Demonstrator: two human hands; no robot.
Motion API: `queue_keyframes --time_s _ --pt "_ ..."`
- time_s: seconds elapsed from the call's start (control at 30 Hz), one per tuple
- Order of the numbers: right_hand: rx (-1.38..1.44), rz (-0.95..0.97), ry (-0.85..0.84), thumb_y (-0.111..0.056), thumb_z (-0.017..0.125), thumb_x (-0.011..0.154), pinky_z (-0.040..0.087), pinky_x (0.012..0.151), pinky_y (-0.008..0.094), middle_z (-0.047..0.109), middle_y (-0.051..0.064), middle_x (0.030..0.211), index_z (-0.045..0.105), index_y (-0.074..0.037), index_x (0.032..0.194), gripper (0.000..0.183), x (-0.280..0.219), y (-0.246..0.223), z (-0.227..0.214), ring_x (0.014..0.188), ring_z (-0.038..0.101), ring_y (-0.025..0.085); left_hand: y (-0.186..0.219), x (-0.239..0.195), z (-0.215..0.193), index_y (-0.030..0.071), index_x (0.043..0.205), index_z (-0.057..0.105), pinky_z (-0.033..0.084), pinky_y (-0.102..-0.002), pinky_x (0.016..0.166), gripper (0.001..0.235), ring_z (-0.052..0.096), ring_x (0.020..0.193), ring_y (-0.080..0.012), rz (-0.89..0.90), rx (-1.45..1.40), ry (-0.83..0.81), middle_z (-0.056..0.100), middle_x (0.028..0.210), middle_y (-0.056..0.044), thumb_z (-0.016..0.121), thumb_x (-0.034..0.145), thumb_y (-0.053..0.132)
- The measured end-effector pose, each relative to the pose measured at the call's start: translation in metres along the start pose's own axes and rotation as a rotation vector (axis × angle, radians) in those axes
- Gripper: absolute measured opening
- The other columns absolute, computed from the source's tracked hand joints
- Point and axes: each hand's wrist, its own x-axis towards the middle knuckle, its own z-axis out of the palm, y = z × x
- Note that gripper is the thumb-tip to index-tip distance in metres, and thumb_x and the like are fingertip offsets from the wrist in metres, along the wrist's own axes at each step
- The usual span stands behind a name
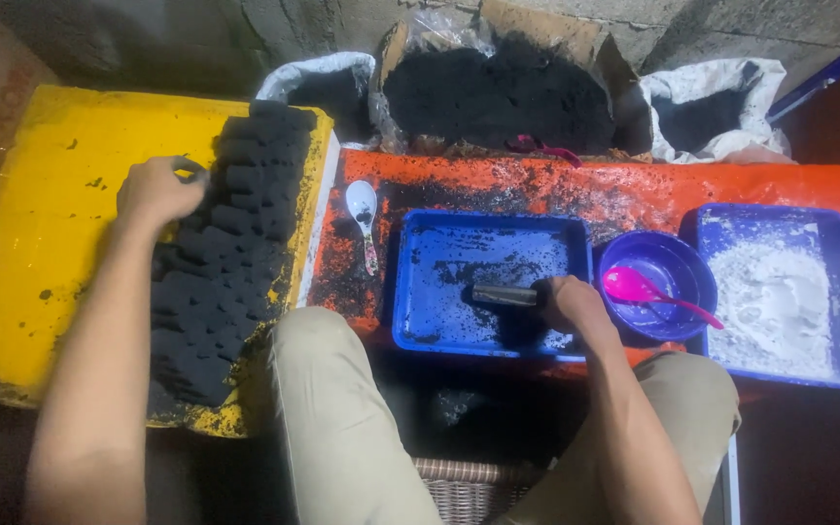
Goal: The person kneads a dark granular material in a blue tray, then uses a cylindrical metal mold to form cylindrical pieces. The formed pieces are placed on a yellow tray to the left. A pink spoon and a tray of white powder are also visible on the table.
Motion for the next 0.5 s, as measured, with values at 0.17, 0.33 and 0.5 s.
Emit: queue_keyframes --time_s 0.17,0.33,0.5 --pt "-0.015 -0.043 0.045 -0.008 0.041 0.079 0.049 0.059 0.026 0.06 0.008 0.079 0.057 -0.01 0.087 0.018 0.001 0.004 0.004 0.063 0.057 0.018 -0.008 0.008 0.007 0.005 0.12 0.043 0.039 -0.041 0.082 0.038 0.045 0.103 -0.0361 -0.018 0.003 0.044 0.042 0.12 -0.017 0.047 0.087 0.023" --pt "0.004 -0.029 0.052 -0.008 0.044 0.079 0.049 0.058 0.025 0.061 0.007 0.079 0.058 -0.008 0.086 0.016 0.003 0.006 0.006 0.061 0.057 0.018 -0.004 0.001 0.003 0.004 0.12 0.042 0.037 -0.043 0.086 0.033 0.043 0.105 -0.0367 -0.088 -0.076 0.068 0.041 0.121 -0.018 0.043 0.089 0.018" --pt "-0.042 -0.038 0.056 -0.012 0.038 0.08 0.048 0.058 0.029 0.059 0.01 0.08 0.055 -0.008 0.086 0.019 0.006 0.008 0.007 0.063 0.057 0.021 -0.021 0.017 0.006 0.003 0.116 0.048 0.039 -0.046 0.08 0.031 0.045 0.099 -0.0394 0.042 -0.042 0.205 0.048 0.113 -0.021 0.049 0.086 0.012"
